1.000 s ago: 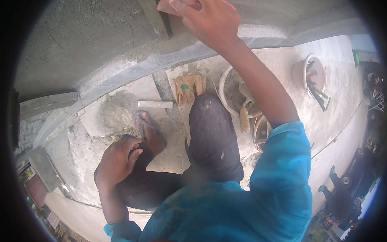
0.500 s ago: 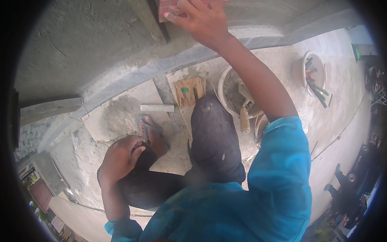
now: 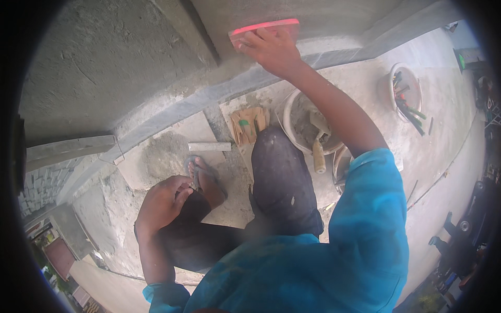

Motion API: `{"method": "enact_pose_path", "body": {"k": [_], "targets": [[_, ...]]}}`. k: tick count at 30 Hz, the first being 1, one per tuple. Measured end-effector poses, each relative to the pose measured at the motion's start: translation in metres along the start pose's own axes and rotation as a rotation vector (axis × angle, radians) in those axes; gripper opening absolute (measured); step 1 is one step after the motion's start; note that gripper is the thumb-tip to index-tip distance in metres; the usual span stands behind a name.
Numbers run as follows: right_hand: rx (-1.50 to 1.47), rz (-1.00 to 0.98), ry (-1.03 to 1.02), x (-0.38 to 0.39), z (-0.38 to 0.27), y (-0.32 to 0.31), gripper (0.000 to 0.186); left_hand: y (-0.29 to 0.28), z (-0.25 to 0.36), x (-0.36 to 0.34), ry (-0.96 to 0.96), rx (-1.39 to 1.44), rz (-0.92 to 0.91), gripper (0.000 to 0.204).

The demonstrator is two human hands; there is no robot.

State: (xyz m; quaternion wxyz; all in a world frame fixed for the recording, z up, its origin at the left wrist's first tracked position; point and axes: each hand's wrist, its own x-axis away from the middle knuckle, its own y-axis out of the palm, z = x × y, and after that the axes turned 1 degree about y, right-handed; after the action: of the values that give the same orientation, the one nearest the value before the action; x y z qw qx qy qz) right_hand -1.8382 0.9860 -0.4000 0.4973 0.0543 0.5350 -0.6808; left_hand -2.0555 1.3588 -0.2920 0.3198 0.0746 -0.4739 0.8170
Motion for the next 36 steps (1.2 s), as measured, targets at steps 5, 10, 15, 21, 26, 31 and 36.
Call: {"method": "enact_pose_path", "body": {"k": [5,10,15,21,26,31,36], "targets": [[0.014,0.233,0.087,-0.042,0.006,-0.041,0.049,0.002,-0.005,-0.001,0.02,-0.015,0.028,0.022],[0.001,0.541,0.087,-0.109,0.03,-0.069,0.045,0.0,0.0,-0.006,0.033,-0.028,0.042,0.021],[-0.07,0.459,0.044,-0.112,0.024,-0.068,0.041,-0.001,-0.002,-0.006,0.028,-0.016,0.04,0.021],[0.02,0.168,0.023,-0.037,0.0,-0.009,0.055,-0.001,-0.002,-0.007,0.022,-0.015,0.035,0.021],[-0.559,0.097,0.417,-0.023,-0.026,-0.045,0.049,-0.003,-0.003,-0.006,-0.002,0.017,0.047,0.021],[-1.98,-0.124,1.137,-0.044,-0.009,-0.085,0.038,-0.002,-0.009,-0.004,-0.008,0.014,0.065,0.02],[-2.152,-0.064,1.256,-0.045,0.011,-0.083,0.044,-0.001,-0.011,-0.007,0.0,0.0,0.078,0.02]]}}
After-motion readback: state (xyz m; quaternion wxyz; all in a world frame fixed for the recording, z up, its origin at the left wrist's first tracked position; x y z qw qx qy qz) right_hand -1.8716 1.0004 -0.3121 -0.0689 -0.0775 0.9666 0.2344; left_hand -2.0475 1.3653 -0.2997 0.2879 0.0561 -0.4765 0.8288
